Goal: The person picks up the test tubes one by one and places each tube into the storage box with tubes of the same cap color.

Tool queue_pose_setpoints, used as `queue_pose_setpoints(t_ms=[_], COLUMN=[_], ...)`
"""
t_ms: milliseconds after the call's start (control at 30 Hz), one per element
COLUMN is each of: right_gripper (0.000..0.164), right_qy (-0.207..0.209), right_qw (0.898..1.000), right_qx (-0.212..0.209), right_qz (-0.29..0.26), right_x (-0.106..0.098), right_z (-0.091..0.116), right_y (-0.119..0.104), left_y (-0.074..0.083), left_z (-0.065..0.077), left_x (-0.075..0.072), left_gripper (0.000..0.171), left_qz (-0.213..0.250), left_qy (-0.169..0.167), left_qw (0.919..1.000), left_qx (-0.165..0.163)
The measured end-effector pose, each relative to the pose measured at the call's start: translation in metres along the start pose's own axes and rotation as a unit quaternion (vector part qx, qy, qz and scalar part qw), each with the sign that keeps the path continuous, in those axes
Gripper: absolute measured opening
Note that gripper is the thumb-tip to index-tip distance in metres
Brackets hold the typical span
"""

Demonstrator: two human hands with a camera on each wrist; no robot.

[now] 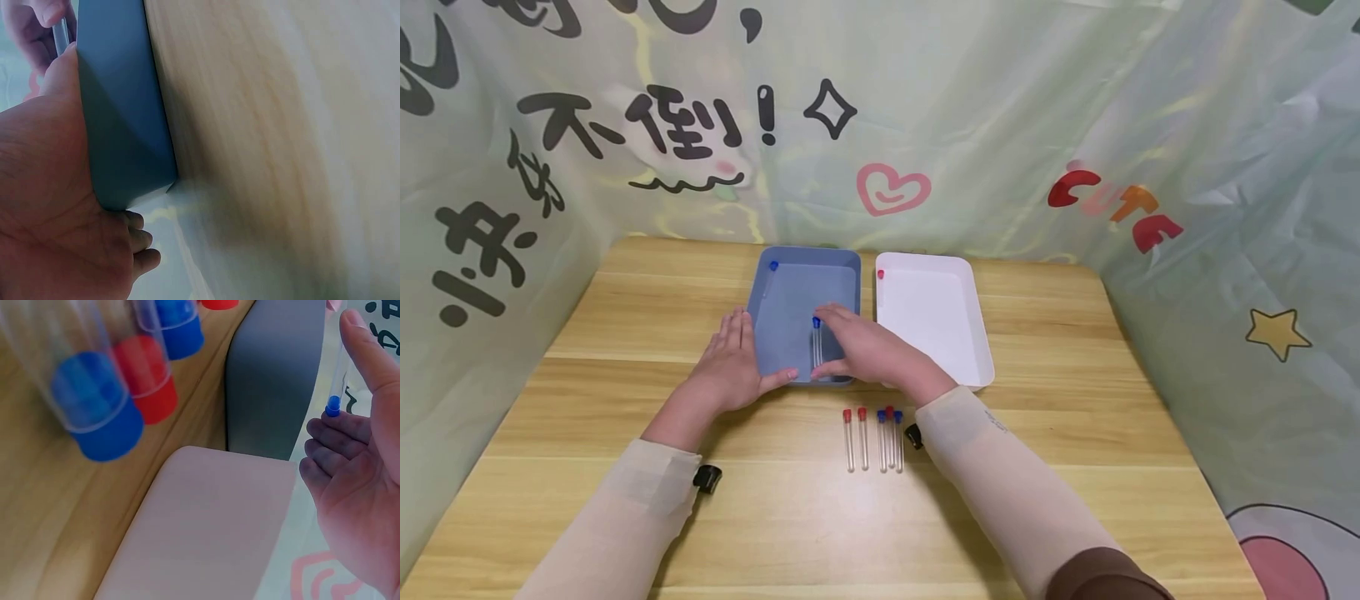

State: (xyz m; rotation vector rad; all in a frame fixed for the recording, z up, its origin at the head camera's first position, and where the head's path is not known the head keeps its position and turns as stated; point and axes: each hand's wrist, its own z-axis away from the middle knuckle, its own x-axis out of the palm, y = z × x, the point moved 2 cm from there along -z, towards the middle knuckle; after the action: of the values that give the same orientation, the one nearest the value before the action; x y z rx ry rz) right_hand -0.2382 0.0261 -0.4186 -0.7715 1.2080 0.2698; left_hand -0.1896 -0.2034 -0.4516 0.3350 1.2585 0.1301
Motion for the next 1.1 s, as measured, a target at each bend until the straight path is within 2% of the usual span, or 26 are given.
queue_pose_setpoints(t_ms=[433,667,1100], right_gripper=[0.105,0.104,0.103], right_qy=[-0.034,-0.038,-0.05], right_qw=[0.996,0.994,0.988], right_qx=[-0.008,-0.013,0.011], right_qz=[0.082,0.104,0.145], right_x=[0.01,0.017,0.021], right_z=[-0.024,-0.033,-0.042], right_y=[0.001,0.003,0.002], left_y=[-0.006,-0.003,-0.001], left_z=[-0.005,-0.002,-0.002], left_x=[0.006,0.0,0.001], left_gripper=[0.132,0.13,0.128], left_qz=[0.006,-0.002,-0.008], left_qy=[0.002,-0.002,-0.001], left_qw=[1.0,1.0,1.0], left_qx=[0.001,-0.001,-0.002])
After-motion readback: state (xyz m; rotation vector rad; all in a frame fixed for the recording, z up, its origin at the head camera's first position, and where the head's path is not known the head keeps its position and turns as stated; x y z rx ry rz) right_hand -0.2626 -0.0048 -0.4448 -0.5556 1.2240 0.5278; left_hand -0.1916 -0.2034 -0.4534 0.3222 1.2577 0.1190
